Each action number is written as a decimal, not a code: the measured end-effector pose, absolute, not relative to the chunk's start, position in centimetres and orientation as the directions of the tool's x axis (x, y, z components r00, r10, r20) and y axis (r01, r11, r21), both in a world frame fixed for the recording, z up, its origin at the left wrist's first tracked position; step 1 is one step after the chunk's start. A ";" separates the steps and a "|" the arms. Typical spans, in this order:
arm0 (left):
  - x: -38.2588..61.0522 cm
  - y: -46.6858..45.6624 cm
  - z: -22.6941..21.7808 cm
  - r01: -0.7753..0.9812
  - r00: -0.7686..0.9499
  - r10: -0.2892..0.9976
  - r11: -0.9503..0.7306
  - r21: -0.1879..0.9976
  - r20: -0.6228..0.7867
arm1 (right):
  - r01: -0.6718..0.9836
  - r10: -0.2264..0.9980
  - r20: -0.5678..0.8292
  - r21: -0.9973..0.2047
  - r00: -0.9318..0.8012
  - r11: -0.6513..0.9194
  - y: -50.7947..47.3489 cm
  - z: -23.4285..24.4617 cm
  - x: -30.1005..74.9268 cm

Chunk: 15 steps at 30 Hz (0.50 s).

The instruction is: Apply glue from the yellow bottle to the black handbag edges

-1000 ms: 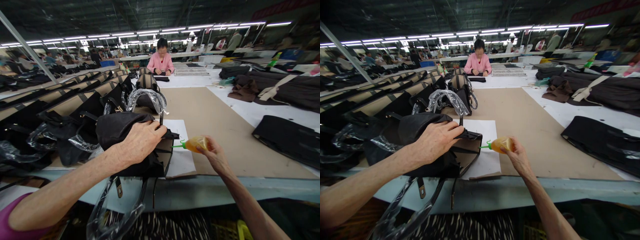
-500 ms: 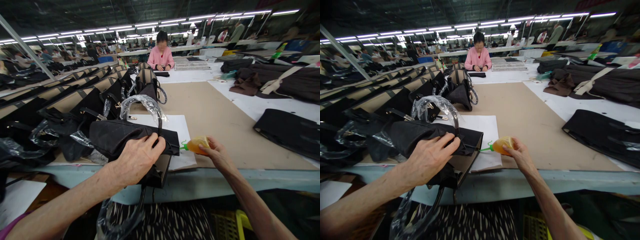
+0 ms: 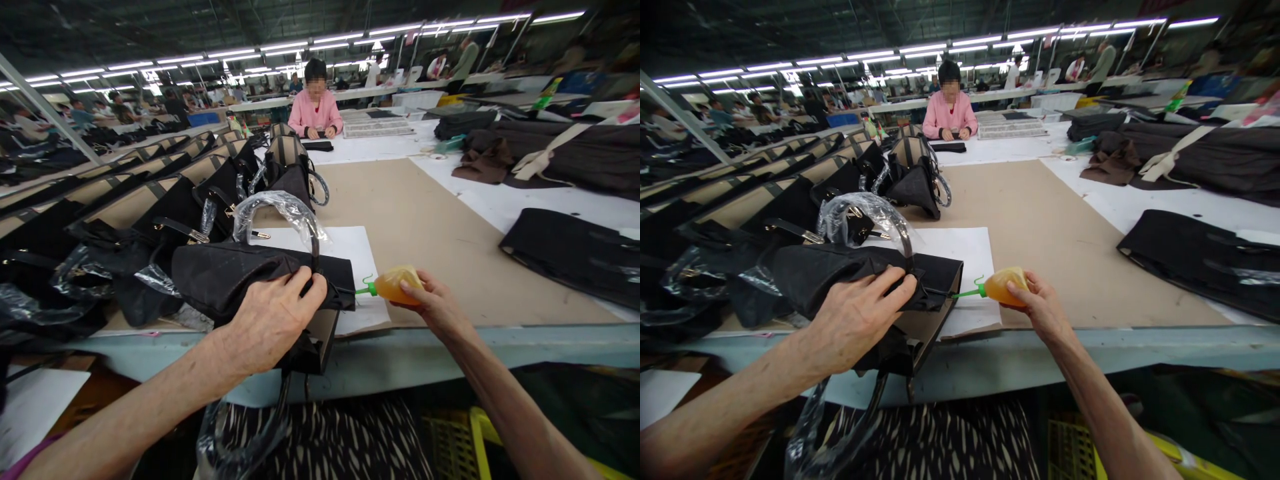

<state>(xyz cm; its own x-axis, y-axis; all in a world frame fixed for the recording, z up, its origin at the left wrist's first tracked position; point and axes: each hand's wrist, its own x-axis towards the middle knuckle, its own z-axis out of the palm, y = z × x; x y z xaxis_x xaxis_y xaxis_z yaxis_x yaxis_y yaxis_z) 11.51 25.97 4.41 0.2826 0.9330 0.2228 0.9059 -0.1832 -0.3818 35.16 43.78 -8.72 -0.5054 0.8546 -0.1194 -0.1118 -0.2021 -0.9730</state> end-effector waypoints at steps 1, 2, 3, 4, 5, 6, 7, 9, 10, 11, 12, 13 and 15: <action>11.5 26.0 4.4 0.906 0.284 0.932 -0.183 -0.383 0.227 | -0.109 0.854 -0.122 -0.973 -0.506 -0.203 43.7 -8.8 35.1; 11.6 26.0 4.4 0.905 0.285 0.930 -0.182 -0.384 0.233 | -0.104 0.852 -0.125 -0.973 -0.508 -0.205 43.6 -8.8 35.1; 11.6 26.0 4.5 0.906 0.286 0.928 -0.180 -0.384 0.240 | -0.099 0.851 -0.129 -0.973 -0.510 -0.207 43.5 -8.8 35.1; 11.6 26.0 4.5 0.906 0.287 0.926 -0.180 -0.384 0.244 | -0.094 0.849 -0.134 -0.973 -0.512 -0.210 43.4 -8.9 35.1; 11.6 26.0 4.5 0.906 0.287 0.926 -0.180 -0.382 0.245 | -0.089 0.846 -0.138 -0.973 -0.514 -0.213 43.2 -8.8 35.1; 11.7 25.9 4.5 0.907 0.286 0.927 -0.181 -0.380 0.241 | -0.084 0.843 -0.142 -0.973 -0.518 -0.216 43.1 -8.8 35.1; 11.7 25.9 4.5 0.908 0.286 0.929 -0.184 -0.375 0.235 | -0.079 0.840 -0.146 -0.973 -0.523 -0.219 43.0 -8.7 35.2; 11.7 25.8 4.4 0.910 0.287 0.932 -0.194 -0.366 0.221 | -0.070 0.828 -0.154 -0.972 -0.539 -0.226 42.8 -8.5 35.3; 11.6 25.8 4.4 0.911 0.289 0.932 -0.198 -0.362 0.217 | -0.067 0.821 -0.156 -0.971 -0.549 -0.230 42.6 -8.3 35.3; 11.6 25.8 4.3 0.912 0.289 0.932 -0.200 -0.359 0.216 | -0.067 0.814 -0.158 -0.970 -0.558 -0.234 42.5 -8.2 35.4; 11.6 25.8 4.3 0.913 0.289 0.932 -0.200 -0.357 0.218 | -0.068 0.808 -0.158 -0.969 -0.567 -0.237 42.3 -8.0 35.4; 11.5 25.8 4.3 0.913 0.289 0.932 -0.200 -0.355 0.218 | -0.071 0.804 -0.156 -0.968 -0.574 -0.239 42.2 -7.8 35.5; 11.5 25.8 4.2 0.914 0.289 0.932 -0.200 -0.354 0.218 | -0.078 0.800 -0.152 -0.968 -0.581 -0.240 41.8 -7.6 35.6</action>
